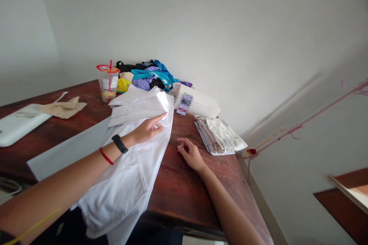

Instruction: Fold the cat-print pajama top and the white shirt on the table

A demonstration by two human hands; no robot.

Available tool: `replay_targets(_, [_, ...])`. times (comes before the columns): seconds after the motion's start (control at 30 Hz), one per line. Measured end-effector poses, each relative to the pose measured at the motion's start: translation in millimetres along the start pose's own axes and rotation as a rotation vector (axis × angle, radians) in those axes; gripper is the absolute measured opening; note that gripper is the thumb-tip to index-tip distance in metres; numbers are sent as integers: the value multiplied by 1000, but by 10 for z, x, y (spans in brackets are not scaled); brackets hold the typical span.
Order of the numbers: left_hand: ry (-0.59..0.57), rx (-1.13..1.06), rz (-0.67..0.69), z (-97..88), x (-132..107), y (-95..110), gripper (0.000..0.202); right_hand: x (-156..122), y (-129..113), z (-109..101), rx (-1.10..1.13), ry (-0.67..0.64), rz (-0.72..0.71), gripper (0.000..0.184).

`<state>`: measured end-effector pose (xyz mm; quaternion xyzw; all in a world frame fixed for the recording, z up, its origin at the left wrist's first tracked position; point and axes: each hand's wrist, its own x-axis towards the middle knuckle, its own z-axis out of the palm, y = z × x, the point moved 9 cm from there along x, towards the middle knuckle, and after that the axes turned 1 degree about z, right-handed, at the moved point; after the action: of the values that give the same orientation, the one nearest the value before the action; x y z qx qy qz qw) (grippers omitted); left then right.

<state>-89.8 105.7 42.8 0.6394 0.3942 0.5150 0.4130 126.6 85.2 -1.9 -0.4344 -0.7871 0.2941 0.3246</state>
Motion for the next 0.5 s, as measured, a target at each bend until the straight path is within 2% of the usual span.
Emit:
replay_targets(0.1, [-283, 215, 136, 340, -144, 90, 62, -1, -6, -4, 35, 8, -7, 39])
replay_targets(0.13, [-320, 258, 154, 402, -180, 90, 60, 0, -6, -4, 39, 7, -5, 41])
replay_targets(0.27, [-369, 340, 164, 507, -228, 49, 53, -1, -3, -8, 31, 16, -3, 45])
replay_targets(0.5, [-366, 376, 187, 450, -186, 65, 34, -4, 21, 0, 20, 6, 5, 47])
